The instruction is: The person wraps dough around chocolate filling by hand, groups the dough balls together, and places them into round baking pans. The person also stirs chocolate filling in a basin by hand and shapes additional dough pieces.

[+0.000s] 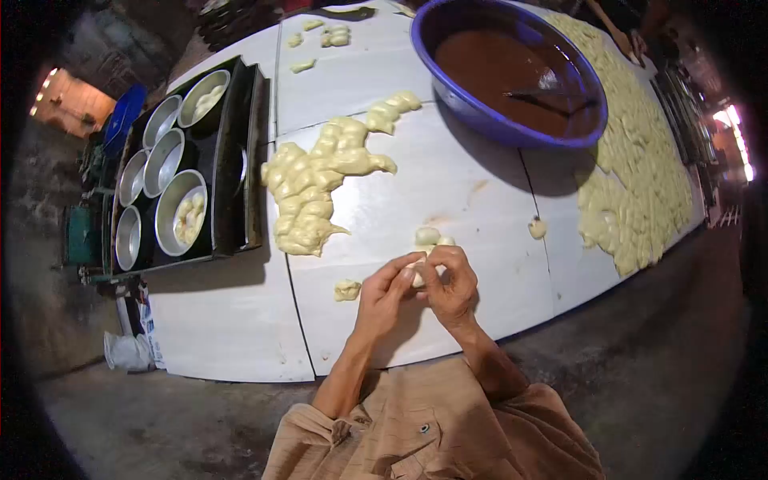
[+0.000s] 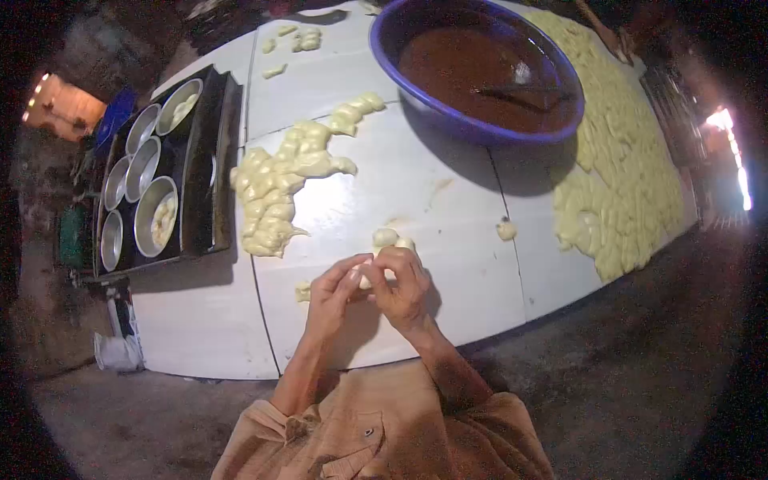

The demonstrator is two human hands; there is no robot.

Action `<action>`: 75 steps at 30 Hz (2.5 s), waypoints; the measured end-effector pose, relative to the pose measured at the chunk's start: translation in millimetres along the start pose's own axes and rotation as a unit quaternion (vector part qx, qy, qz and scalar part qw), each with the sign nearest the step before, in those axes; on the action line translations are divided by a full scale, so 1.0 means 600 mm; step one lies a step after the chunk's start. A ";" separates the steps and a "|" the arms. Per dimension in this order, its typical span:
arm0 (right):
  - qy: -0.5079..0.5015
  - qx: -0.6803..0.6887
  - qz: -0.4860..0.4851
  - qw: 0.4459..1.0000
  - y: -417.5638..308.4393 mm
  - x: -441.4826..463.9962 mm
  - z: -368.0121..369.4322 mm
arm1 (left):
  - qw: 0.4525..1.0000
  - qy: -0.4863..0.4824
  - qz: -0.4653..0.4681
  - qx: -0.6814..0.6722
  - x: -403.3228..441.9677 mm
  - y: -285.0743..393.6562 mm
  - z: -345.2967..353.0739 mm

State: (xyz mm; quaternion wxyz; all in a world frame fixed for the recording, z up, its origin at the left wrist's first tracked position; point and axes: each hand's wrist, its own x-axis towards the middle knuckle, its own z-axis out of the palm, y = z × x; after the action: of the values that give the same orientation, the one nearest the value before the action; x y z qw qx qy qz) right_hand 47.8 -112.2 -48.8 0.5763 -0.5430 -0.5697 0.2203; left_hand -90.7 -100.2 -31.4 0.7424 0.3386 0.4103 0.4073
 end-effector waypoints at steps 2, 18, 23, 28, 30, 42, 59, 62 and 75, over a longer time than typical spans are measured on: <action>-0.004 -0.104 -0.061 0.993 0.016 -0.012 -0.013 | 1.000 0.005 -0.007 -0.026 -0.020 -0.017 0.014; -0.149 -0.082 0.272 0.947 0.053 0.000 -0.084 | 0.945 0.079 0.026 0.316 -0.005 -0.012 0.004; -0.084 -0.239 0.160 0.954 0.051 0.010 -0.071 | 0.874 0.022 0.113 0.471 0.009 -0.022 0.029; -0.002 -0.082 0.254 0.964 0.045 0.027 -0.073 | 0.914 0.055 0.109 0.388 0.000 -0.004 -0.036; -0.043 -0.107 0.180 0.977 0.023 0.086 -0.042 | 0.936 0.101 0.069 0.330 0.001 0.024 -0.058; -0.226 -0.312 0.026 0.922 0.091 0.257 0.114 | 0.844 0.254 0.083 0.466 0.027 0.127 -0.195; -0.364 -0.144 0.033 0.920 -0.016 0.084 0.191 | 0.780 0.284 0.147 0.538 -0.001 0.087 -0.265; -0.367 -0.164 0.001 0.916 -0.014 0.083 0.197 | 0.775 0.267 0.162 0.549 0.008 0.088 -0.265; -0.368 -0.081 0.001 0.926 -0.017 0.065 0.150 | 0.804 0.233 0.223 0.499 -0.020 0.038 -0.318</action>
State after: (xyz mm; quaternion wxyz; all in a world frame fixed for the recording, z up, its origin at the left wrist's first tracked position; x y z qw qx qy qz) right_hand -26.5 -47.5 -45.2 0.2795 -0.4693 -0.7571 0.3583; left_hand -271.0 -68.7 -90.9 0.2416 0.6394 0.6307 0.3674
